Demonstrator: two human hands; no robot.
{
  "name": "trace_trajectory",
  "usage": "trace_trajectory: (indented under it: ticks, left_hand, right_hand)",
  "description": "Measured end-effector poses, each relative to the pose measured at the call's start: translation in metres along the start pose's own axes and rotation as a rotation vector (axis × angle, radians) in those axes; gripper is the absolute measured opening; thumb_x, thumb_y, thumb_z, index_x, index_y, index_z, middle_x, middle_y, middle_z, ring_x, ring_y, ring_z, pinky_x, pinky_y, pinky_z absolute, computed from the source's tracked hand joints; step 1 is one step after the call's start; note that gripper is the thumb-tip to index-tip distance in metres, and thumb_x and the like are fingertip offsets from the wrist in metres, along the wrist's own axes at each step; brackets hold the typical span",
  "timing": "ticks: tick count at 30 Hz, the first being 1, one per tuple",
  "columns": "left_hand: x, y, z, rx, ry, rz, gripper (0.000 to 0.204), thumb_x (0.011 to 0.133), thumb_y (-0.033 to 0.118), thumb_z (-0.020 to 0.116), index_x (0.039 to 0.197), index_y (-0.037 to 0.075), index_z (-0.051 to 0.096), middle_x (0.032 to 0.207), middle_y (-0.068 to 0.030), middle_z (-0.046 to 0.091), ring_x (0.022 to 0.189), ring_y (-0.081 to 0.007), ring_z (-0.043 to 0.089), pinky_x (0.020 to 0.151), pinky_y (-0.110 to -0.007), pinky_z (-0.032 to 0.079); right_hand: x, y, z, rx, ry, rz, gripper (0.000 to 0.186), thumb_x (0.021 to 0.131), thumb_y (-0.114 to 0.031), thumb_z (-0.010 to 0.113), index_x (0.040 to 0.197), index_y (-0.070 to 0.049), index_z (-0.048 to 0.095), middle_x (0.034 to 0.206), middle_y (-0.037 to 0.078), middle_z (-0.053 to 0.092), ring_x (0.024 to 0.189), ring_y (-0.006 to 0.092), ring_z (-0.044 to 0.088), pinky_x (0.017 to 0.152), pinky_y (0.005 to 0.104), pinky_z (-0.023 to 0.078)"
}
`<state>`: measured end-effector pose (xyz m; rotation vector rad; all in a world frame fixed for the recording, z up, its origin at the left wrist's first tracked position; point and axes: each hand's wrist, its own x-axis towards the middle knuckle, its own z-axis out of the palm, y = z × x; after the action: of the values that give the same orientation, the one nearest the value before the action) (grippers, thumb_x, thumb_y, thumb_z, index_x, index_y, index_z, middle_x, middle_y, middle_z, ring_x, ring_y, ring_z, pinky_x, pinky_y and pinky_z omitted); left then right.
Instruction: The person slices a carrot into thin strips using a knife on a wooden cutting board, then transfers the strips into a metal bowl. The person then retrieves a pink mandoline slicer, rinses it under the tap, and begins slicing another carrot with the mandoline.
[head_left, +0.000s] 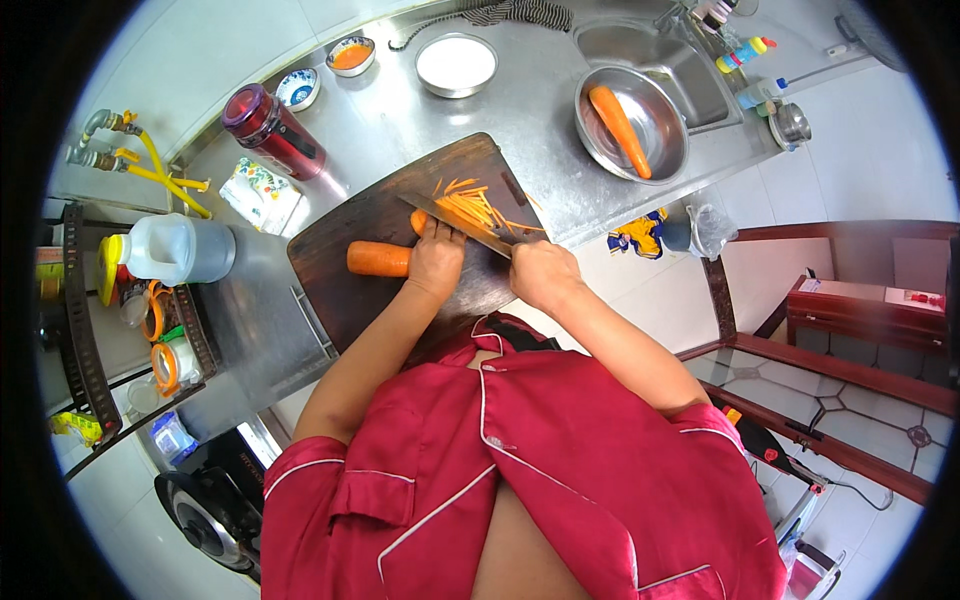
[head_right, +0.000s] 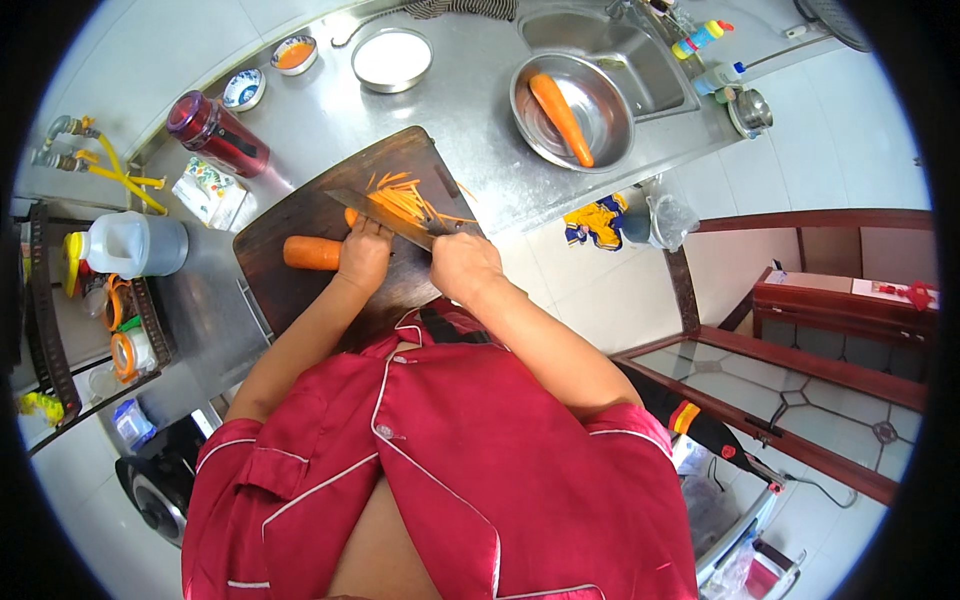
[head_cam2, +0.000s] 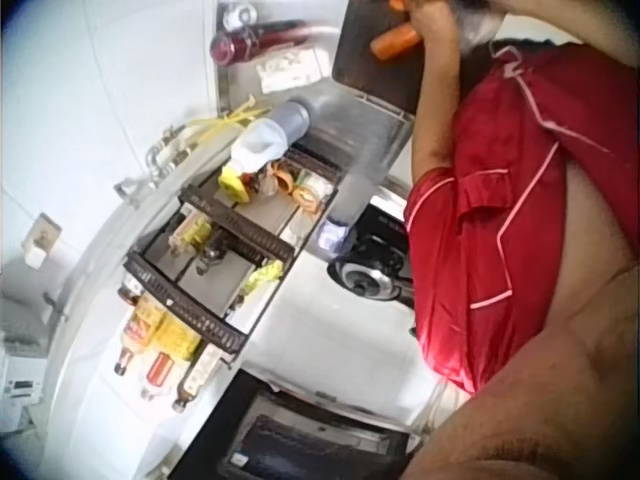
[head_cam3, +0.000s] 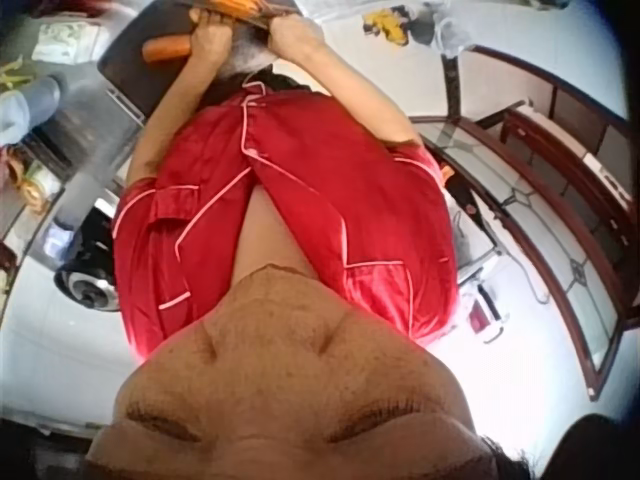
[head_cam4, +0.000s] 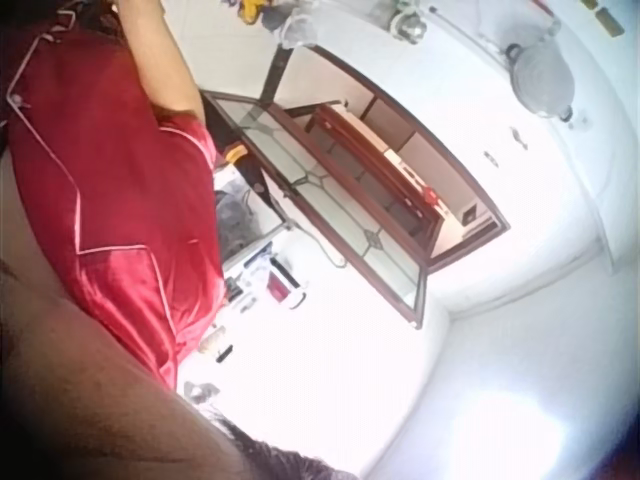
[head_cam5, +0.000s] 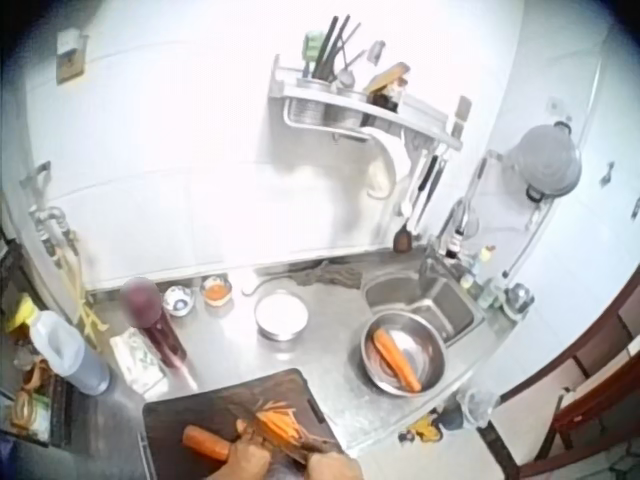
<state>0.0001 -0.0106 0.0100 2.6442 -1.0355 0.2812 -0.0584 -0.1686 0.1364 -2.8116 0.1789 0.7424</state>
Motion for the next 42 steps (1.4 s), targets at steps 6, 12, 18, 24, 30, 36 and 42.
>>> trace_trajectory:
  ticks: [6, 12, 18, 24, 30, 36, 42]
  left_hand:
    - [-0.001, -0.002, 0.006, 0.014, -0.044, 0.011, 0.028, 0.075, 0.009, 0.055, 0.098, -0.005, 0.064, 0.104, -0.0228, 0.061, 0.105, -0.0401, 0.056, 0.087, -0.038, 0.050]
    - [-0.003, 0.000, 0.006, 0.015, -0.023, -0.007, 0.034, 0.075, 0.008, 0.054, 0.104, -0.008, 0.061, 0.109, -0.0253, 0.059, 0.108, -0.0410, 0.055, 0.089, -0.039, 0.048]
    - [0.001, 0.002, 0.002, 0.006, -0.030, -0.014, 0.035, 0.076, 0.008, 0.053, 0.106, -0.009, 0.060, 0.112, -0.0269, 0.058, 0.110, -0.0413, 0.054, 0.094, -0.039, 0.045]
    - [0.000, -0.001, 0.008, 0.068, 0.001, 0.005, 0.036, 0.078, 0.009, 0.052, 0.109, -0.008, 0.060, 0.114, -0.0278, 0.057, 0.112, -0.0403, 0.053, 0.095, -0.039, 0.044]
    - [-0.002, 0.000, 0.001, 0.078, -0.052, -0.027, 0.039, 0.079, 0.010, 0.052, 0.113, -0.007, 0.058, 0.121, -0.0271, 0.053, 0.116, -0.0390, 0.050, 0.097, -0.040, 0.042]
    - [0.001, 0.003, -0.027, 0.025, -0.039, -0.056, 0.037, 0.080, 0.014, 0.056, 0.111, -0.006, 0.059, 0.119, -0.0217, 0.056, 0.115, -0.0367, 0.051, 0.098, -0.043, 0.040]
    - [-0.002, -0.014, -0.022, -0.059, -0.117, -0.022, 0.034, 0.080, 0.012, 0.055, 0.109, -0.004, 0.060, 0.116, -0.0201, 0.058, 0.112, -0.0357, 0.053, 0.096, -0.042, 0.042]
  right_hand:
    - [0.005, -0.005, -0.011, -0.008, -0.104, 0.046, 0.024, 0.075, -0.006, 0.051, 0.090, 0.000, 0.069, 0.093, 0.021, 0.066, 0.092, 0.0327, 0.065, 0.080, 0.0402, 0.051]
    - [0.018, -0.010, -0.013, 0.001, -0.155, 0.039, 0.024, 0.075, -0.005, 0.052, 0.091, 0.001, 0.069, 0.095, 0.022, 0.065, 0.094, 0.0331, 0.064, 0.081, 0.0406, 0.051]
    - [0.041, -0.016, 0.006, 0.044, -0.111, 0.075, 0.024, 0.076, -0.009, 0.053, 0.093, 0.001, 0.068, 0.096, 0.023, 0.065, 0.094, 0.0337, 0.064, 0.081, 0.0419, 0.051]
    - [0.041, -0.006, 0.009, 0.099, 0.005, 0.068, 0.024, 0.078, -0.016, 0.054, 0.090, -0.002, 0.069, 0.094, 0.022, 0.065, 0.092, 0.0355, 0.063, 0.082, 0.0424, 0.050]
    - [0.016, -0.004, -0.005, 0.080, 0.027, 0.098, 0.024, 0.078, -0.018, 0.053, 0.085, -0.002, 0.069, 0.090, 0.022, 0.065, 0.089, 0.0360, 0.064, 0.081, 0.0434, 0.050]
    - [0.003, 0.003, 0.000, 0.048, 0.057, 0.050, 0.023, 0.077, -0.016, 0.053, 0.084, -0.002, 0.069, 0.087, 0.022, 0.066, 0.088, 0.0349, 0.064, 0.079, 0.0428, 0.051]
    - [0.003, 0.002, 0.001, 0.016, 0.004, 0.037, 0.023, 0.076, -0.013, 0.052, 0.085, -0.001, 0.070, 0.089, 0.022, 0.066, 0.087, 0.0338, 0.065, 0.078, 0.0418, 0.052]
